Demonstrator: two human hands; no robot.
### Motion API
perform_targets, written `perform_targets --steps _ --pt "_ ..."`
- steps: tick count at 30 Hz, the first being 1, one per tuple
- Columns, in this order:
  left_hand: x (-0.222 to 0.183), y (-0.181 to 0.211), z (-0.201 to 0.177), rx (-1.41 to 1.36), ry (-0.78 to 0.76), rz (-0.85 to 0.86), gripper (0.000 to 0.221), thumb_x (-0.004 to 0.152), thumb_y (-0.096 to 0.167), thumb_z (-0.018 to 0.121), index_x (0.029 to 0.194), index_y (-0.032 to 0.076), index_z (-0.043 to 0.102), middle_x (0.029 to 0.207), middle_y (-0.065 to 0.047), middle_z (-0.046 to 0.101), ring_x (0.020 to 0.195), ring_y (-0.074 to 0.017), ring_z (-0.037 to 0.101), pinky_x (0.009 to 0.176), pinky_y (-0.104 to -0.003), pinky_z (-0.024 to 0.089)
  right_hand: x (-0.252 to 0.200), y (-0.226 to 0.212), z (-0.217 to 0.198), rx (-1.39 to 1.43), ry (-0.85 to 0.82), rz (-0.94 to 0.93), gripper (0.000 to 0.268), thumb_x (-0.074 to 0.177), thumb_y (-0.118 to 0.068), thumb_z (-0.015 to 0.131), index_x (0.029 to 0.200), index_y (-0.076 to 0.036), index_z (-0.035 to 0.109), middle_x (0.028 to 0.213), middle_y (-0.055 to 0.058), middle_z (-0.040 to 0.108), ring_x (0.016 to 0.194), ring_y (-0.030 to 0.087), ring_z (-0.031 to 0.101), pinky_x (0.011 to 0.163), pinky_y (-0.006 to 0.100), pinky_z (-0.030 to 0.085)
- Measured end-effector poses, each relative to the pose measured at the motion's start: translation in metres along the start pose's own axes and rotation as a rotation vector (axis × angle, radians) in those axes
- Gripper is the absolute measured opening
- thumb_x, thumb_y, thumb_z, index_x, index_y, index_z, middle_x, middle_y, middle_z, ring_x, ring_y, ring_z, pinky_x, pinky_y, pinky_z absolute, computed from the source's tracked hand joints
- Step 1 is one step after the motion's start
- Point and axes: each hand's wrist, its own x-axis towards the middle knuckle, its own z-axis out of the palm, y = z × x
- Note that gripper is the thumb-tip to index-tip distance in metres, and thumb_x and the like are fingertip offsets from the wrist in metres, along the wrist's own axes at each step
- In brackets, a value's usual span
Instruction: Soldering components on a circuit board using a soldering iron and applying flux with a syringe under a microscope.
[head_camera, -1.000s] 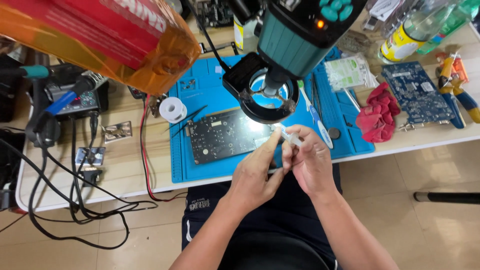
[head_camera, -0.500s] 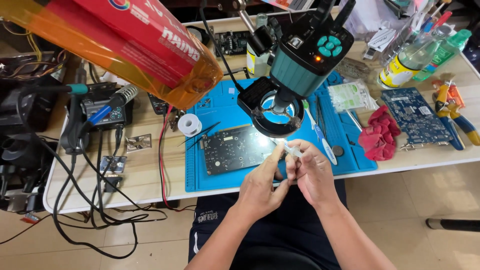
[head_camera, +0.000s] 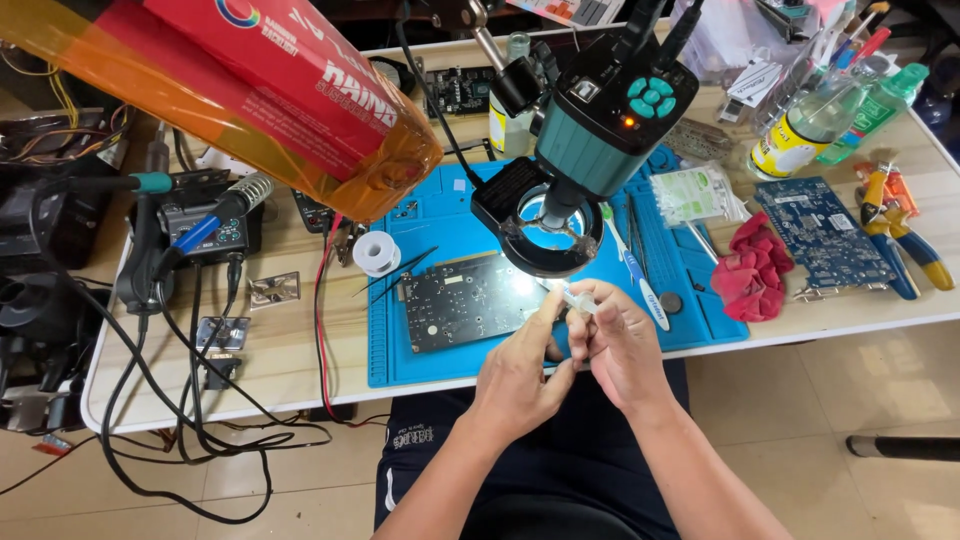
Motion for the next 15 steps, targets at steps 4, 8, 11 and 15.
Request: perform_targets --steps 4,8,11,15 --pt "-0.0002 -0.0009 0.0003 0.006 -0.002 -0.005 0.09 0.092 0.015 0.081 0.173 0.008 0.04 0.087 -0.004 0.073 0.071 -0.0271 0.072 0.067 -0.041 0.059 -0.0009 -0.0013 0.0014 0.003 0.002 0.006 0.066 0.105 -0.055 0.068 0.139 0.003 0.062 0.079 0.016 0.069 0.056 0.02 0.068 0.046 0.035 0.06" --pt "0.0001 -0.0008 0.0006 0.001 0.004 -0.003 0.09 0.092 0.014 0.08 0.173 0.008 0.041 0.087 -0.004 0.072 0.072 -0.0281 0.072 0.068 -0.042 0.06 -0.0004 -0.0012 0.0005 0.001 0.002 0.013 0.068 0.105 -0.055 0.068 0.139 0.003 0.062 0.079 0.016 0.069 0.057 0.02 0.068 0.047 0.035 0.06" --pt "-0.0001 -0.0019 0.001 0.0 0.004 -0.005 0.091 0.091 0.014 0.08 0.173 0.009 0.041 0.087 -0.004 0.073 0.072 -0.0279 0.072 0.067 -0.042 0.06 -0.0008 -0.003 0.0026 0.001 0.002 0.01 0.068 0.105 -0.055 0.068 0.139 0.003 0.062 0.079 0.016 0.069 0.057 0.02 0.068 0.047 0.035 0.06" --pt "0.001 -0.0005 0.0004 0.011 0.007 0.001 0.09 0.092 0.014 0.081 0.173 0.009 0.041 0.087 -0.003 0.072 0.072 -0.0271 0.072 0.067 -0.042 0.06 -0.001 -0.0047 0.0045 0.004 0.003 0.012 0.067 0.105 -0.055 0.069 0.139 0.003 0.062 0.079 0.016 0.069 0.056 0.02 0.068 0.047 0.036 0.06"
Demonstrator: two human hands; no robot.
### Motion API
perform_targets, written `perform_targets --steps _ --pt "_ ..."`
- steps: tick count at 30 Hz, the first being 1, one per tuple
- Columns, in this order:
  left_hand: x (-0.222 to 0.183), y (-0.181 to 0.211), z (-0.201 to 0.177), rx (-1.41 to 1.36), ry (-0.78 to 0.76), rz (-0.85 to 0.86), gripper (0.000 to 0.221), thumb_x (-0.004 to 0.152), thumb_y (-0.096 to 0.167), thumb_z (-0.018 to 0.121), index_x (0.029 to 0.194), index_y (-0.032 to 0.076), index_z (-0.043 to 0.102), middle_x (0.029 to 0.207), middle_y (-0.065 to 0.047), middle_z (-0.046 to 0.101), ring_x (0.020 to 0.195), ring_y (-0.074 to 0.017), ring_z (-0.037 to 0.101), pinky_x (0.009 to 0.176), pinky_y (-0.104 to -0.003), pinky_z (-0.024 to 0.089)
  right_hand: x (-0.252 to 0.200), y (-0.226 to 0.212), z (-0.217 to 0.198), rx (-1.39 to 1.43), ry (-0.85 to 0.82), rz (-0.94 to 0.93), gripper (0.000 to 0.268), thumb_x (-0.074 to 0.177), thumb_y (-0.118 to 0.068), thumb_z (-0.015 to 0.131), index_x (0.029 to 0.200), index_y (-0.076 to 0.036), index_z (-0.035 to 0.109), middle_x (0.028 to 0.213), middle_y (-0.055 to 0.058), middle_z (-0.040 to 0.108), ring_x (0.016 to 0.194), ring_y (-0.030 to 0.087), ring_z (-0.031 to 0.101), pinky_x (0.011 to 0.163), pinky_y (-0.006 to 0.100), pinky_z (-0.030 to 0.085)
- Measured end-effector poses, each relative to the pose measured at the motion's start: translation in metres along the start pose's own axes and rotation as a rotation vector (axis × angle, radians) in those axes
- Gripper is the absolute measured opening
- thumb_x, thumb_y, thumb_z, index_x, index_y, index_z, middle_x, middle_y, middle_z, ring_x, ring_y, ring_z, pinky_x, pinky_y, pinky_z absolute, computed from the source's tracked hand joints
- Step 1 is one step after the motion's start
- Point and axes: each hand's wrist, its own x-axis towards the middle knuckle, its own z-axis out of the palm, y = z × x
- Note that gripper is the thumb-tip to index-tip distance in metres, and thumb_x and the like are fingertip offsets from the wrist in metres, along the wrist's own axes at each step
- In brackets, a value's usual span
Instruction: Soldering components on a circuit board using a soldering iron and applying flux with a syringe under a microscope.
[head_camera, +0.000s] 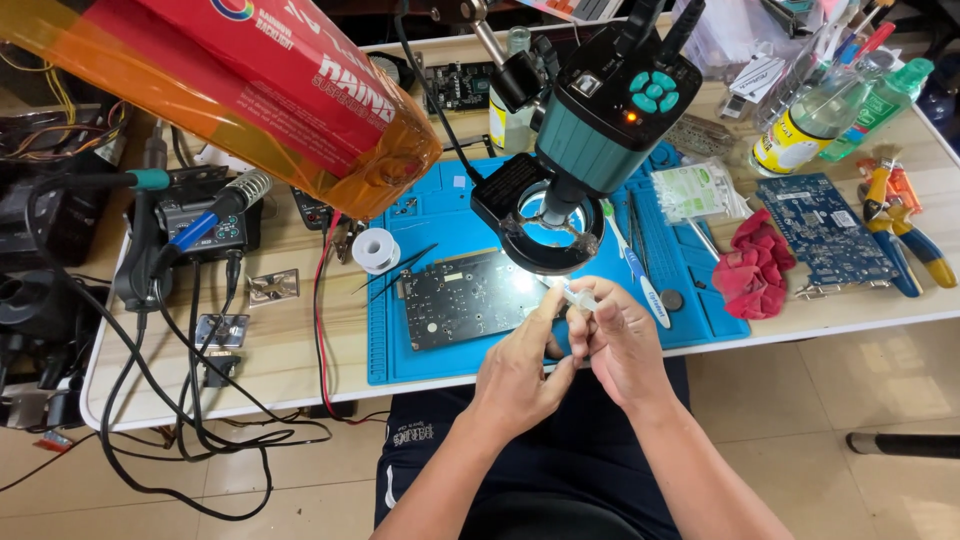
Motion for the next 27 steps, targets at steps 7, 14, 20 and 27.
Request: perform_targets --steps 7,14,20,27 --pt "0.0 0.0 0.0 -0.008 0.0 0.003 0.089 0.092 0.014 0.08 0.173 0.009 0.041 0.087 -0.003 0.072 0.071 -0.0268 0.071 0.065 -0.041 0.059 0.001 0.004 -0.004 0.012 -0.004 -0.009 0.067 0.105 -0.053 0.069 0.138 0.004 0.062 0.078 0.015 0.068 0.056 0.02 0.068 0.047 0.036 0.061" --pt "-0.011 0.001 -0.017 -0.046 -0.063 -0.009 0.079 0.098 0.014 0.074 0.17 0.011 0.042 0.118 -0.008 0.072 0.088 -0.0275 0.074 0.075 -0.041 0.06 -0.006 -0.011 0.002 0.026 -0.018 -0.029 0.068 0.099 -0.056 0.076 0.135 0.0 0.065 0.08 0.013 0.068 0.06 0.021 0.064 0.053 0.034 0.056" --pt "-0.036 -0.032 -0.061 0.302 0.212 0.11 0.034 0.106 0.018 0.072 0.139 0.009 0.072 0.134 -0.01 0.074 0.123 -0.0299 0.068 0.102 -0.043 0.057 -0.004 -0.028 -0.006 -0.382 -0.041 -0.222 0.054 0.102 -0.054 0.074 0.134 -0.01 0.071 0.091 0.006 0.073 0.083 0.019 0.069 0.074 0.033 0.057" --pt "-0.049 -0.066 -0.075 0.44 0.424 -0.062 0.05 0.096 0.035 0.085 0.14 0.016 0.071 0.141 -0.01 0.063 0.12 -0.0326 0.067 0.1 -0.047 0.059 0.013 -0.01 -0.007 -1.102 0.025 -0.619 0.057 0.081 -0.029 0.1 0.133 -0.018 0.078 0.103 0.002 0.082 0.107 0.027 0.076 0.102 0.041 0.061"
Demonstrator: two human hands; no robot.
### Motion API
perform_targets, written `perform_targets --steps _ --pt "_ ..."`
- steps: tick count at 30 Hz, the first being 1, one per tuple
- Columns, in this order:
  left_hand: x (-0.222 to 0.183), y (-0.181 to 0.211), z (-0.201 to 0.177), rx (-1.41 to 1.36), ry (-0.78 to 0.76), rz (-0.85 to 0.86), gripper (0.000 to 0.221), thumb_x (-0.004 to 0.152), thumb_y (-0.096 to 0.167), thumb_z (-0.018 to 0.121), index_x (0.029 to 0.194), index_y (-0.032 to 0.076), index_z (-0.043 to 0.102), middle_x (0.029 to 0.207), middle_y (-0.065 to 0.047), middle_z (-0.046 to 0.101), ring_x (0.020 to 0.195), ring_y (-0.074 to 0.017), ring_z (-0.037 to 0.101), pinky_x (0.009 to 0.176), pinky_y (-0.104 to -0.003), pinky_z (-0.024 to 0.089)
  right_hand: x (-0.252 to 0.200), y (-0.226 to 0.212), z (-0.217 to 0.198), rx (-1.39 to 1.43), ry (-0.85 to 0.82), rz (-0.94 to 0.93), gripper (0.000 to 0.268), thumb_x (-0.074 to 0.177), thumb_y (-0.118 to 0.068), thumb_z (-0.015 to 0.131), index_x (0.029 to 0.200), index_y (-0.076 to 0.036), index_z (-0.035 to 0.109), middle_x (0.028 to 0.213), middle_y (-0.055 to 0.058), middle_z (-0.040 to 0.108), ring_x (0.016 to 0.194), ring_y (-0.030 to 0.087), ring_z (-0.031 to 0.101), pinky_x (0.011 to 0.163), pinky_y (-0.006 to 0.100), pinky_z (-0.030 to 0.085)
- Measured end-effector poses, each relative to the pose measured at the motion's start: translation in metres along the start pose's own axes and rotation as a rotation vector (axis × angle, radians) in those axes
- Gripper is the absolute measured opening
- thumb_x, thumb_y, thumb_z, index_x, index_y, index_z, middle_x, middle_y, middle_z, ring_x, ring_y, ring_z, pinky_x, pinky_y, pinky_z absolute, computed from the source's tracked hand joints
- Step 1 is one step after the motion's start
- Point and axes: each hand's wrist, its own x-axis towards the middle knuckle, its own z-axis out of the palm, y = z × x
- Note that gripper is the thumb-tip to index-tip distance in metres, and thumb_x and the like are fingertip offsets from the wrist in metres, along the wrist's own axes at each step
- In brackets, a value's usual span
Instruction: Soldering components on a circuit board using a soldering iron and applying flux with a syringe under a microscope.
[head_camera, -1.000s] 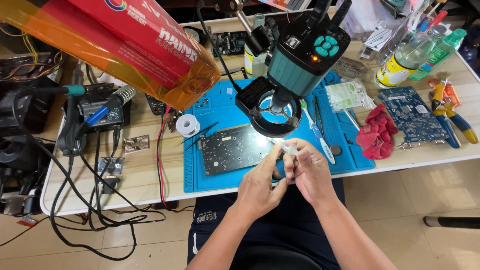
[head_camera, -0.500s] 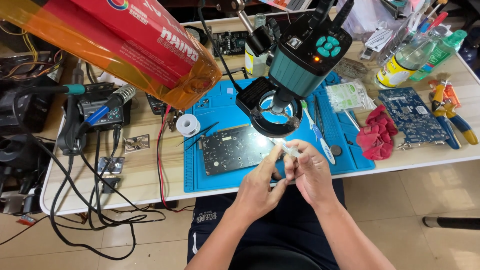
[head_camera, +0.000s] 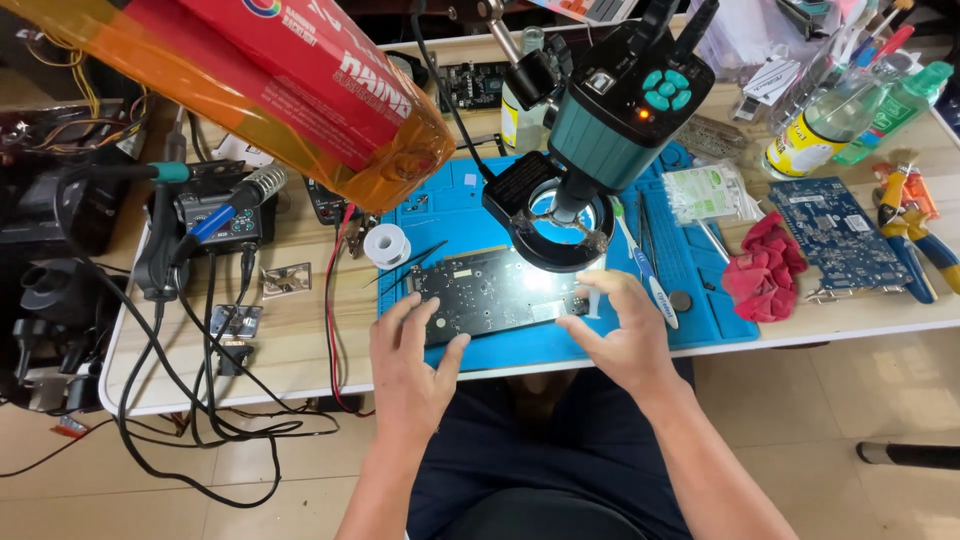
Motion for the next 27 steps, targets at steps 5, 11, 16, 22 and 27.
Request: perform_targets --steps 5,11,16,22,27 --pt "-0.005 -0.002 0.005 0.059 -0.085 -0.12 0.054 0.099 0.043 0.083 0.144 0.017 0.069 0.145 -0.01 0.062 0.128 -0.0335 0.064 0.107 -0.052 0.052 -0.005 -0.004 0.005 -0.22 -0.029 0.075 0.061 0.083 -0.024 0.097 0.139 -0.021 0.071 0.111 0.0 0.08 0.112 0.029 0.076 0.102 0.047 0.061" --pt "-0.012 -0.008 0.009 0.092 -0.108 -0.161 0.059 0.1 0.049 0.081 0.146 0.015 0.067 0.149 -0.011 0.06 0.136 -0.0349 0.058 0.115 -0.062 0.04 -0.003 -0.018 0.001 -0.195 -0.088 0.147 0.063 0.085 -0.028 0.096 0.14 -0.023 0.068 0.115 0.001 0.08 0.113 0.031 0.078 0.099 0.048 0.063" --pt "-0.013 -0.007 0.011 0.123 -0.076 -0.132 0.065 0.097 0.054 0.084 0.145 0.014 0.066 0.154 -0.015 0.059 0.151 -0.0405 0.048 0.122 -0.066 0.026 -0.006 -0.013 0.003 -0.171 -0.087 0.109 0.062 0.086 -0.028 0.097 0.14 -0.022 0.068 0.116 0.0 0.078 0.113 0.027 0.078 0.1 0.043 0.064" --pt "-0.015 -0.011 0.016 0.15 -0.042 -0.139 0.067 0.094 0.057 0.087 0.141 0.013 0.07 0.149 -0.016 0.067 0.155 -0.0411 0.047 0.126 -0.073 0.015 -0.008 -0.011 0.005 -0.184 -0.091 0.086 0.059 0.089 -0.027 0.096 0.14 -0.019 0.068 0.115 0.002 0.076 0.112 0.027 0.078 0.097 0.043 0.066" --pt "-0.016 -0.015 0.018 0.139 -0.032 -0.154 0.068 0.09 0.055 0.09 0.141 0.014 0.071 0.149 -0.014 0.067 0.151 -0.0379 0.052 0.128 -0.073 0.015 -0.01 -0.007 0.006 -0.17 -0.108 0.072 0.059 0.088 -0.025 0.096 0.14 -0.019 0.068 0.117 0.003 0.077 0.114 0.027 0.078 0.098 0.042 0.065"
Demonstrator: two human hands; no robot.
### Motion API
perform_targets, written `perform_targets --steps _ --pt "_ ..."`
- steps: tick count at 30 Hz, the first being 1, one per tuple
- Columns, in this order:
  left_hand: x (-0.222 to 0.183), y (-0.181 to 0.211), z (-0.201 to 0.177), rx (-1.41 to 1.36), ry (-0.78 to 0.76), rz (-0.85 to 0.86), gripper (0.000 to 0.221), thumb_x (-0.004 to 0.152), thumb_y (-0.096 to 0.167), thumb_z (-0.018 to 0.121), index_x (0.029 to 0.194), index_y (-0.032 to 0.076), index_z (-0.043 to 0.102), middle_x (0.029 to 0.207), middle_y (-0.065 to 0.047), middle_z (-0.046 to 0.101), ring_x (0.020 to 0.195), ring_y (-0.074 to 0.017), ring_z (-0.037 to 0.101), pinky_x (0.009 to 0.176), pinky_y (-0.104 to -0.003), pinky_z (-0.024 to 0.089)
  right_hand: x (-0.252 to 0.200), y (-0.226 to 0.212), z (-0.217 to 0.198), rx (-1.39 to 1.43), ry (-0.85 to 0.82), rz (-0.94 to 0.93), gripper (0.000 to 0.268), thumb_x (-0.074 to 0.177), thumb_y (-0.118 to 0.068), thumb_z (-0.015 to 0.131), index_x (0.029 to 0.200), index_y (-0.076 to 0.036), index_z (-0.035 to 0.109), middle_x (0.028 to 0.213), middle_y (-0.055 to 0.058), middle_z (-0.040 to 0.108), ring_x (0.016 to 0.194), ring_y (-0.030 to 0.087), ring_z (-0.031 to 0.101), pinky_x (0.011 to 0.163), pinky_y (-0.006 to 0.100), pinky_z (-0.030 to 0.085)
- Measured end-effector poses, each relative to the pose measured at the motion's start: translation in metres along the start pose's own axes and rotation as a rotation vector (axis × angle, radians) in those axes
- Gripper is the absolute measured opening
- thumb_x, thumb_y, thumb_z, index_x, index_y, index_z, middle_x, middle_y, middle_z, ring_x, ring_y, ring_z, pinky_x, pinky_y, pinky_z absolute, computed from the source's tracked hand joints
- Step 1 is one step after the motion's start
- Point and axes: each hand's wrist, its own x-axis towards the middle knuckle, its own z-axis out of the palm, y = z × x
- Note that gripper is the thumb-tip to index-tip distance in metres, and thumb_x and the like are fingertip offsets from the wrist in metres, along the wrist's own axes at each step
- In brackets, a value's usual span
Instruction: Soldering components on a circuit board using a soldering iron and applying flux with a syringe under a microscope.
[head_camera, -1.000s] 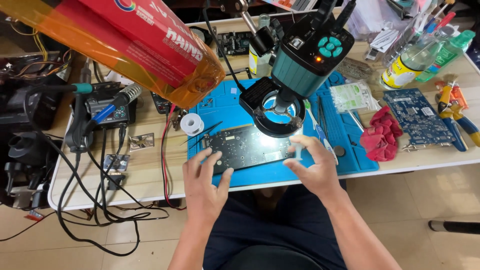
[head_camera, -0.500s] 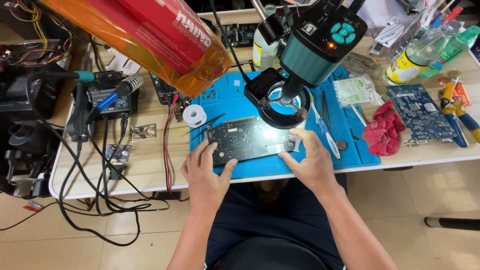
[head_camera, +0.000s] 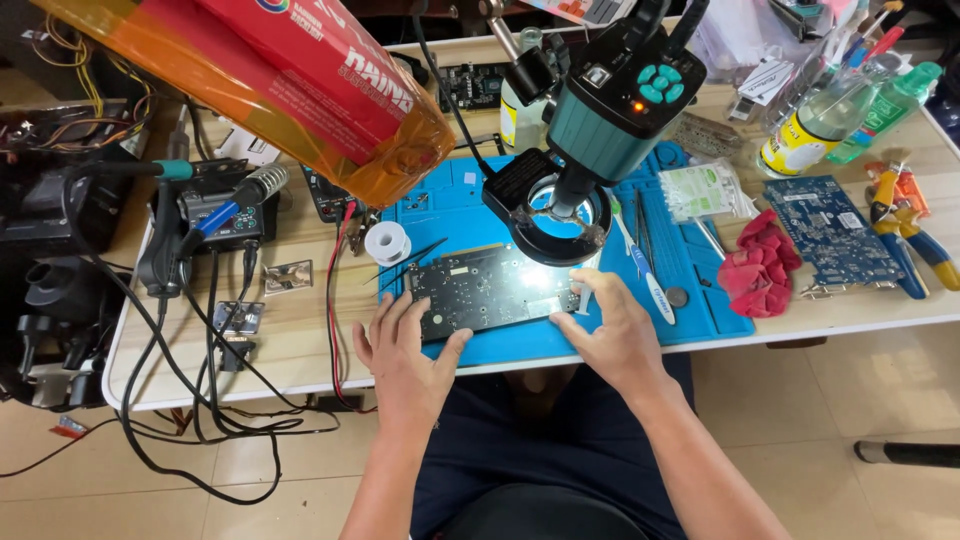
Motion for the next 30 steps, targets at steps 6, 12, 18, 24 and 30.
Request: perform_targets --steps 6,12,18,24,30 --pt "-0.001 -0.002 0.002 0.003 0.0 0.008 0.068 0.091 0.057 0.088 0.141 0.015 0.07 0.15 -0.012 0.067 0.151 -0.0342 0.054 0.129 -0.072 0.015 0.0 -0.001 -0.003 0.011 -0.002 -0.002 0.06 0.088 -0.024 0.095 0.141 -0.019 0.068 0.117 0.004 0.077 0.114 0.028 0.078 0.098 0.043 0.066" --pt "-0.001 -0.003 0.002 -0.006 -0.003 0.015 0.067 0.092 0.056 0.087 0.141 0.014 0.07 0.152 -0.013 0.067 0.151 -0.0337 0.055 0.129 -0.072 0.014 0.0 -0.005 -0.004 0.005 -0.004 0.021 0.059 0.088 -0.025 0.095 0.141 -0.019 0.068 0.117 0.004 0.077 0.114 0.027 0.078 0.099 0.043 0.066" --pt "0.001 -0.004 0.003 -0.007 -0.025 0.022 0.068 0.093 0.058 0.087 0.142 0.014 0.07 0.153 -0.014 0.066 0.151 -0.0342 0.054 0.128 -0.074 0.014 -0.001 -0.005 -0.005 -0.001 0.002 0.015 0.059 0.088 -0.024 0.096 0.14 -0.019 0.068 0.116 0.004 0.077 0.113 0.027 0.078 0.099 0.043 0.065" --pt "0.0 -0.004 0.002 -0.024 -0.008 0.028 0.071 0.092 0.057 0.088 0.144 0.013 0.07 0.153 -0.015 0.066 0.153 -0.0342 0.054 0.129 -0.074 0.012 -0.001 -0.003 -0.007 -0.002 -0.004 -0.005 0.058 0.089 -0.025 0.095 0.14 -0.019 0.069 0.116 0.005 0.077 0.112 0.028 0.079 0.106 0.045 0.062" --pt "0.005 0.008 -0.024 -0.049 0.042 0.061 0.061 0.1 0.051 0.081 0.147 0.015 0.069 0.159 -0.015 0.063 0.154 -0.0372 0.052 0.126 -0.078 0.02 0.0 -0.003 -0.008 -0.034 0.017 -0.027 0.059 0.088 -0.027 0.095 0.141 -0.021 0.069 0.114 0.001 0.078 0.112 0.025 0.078 0.111 0.044 0.059"
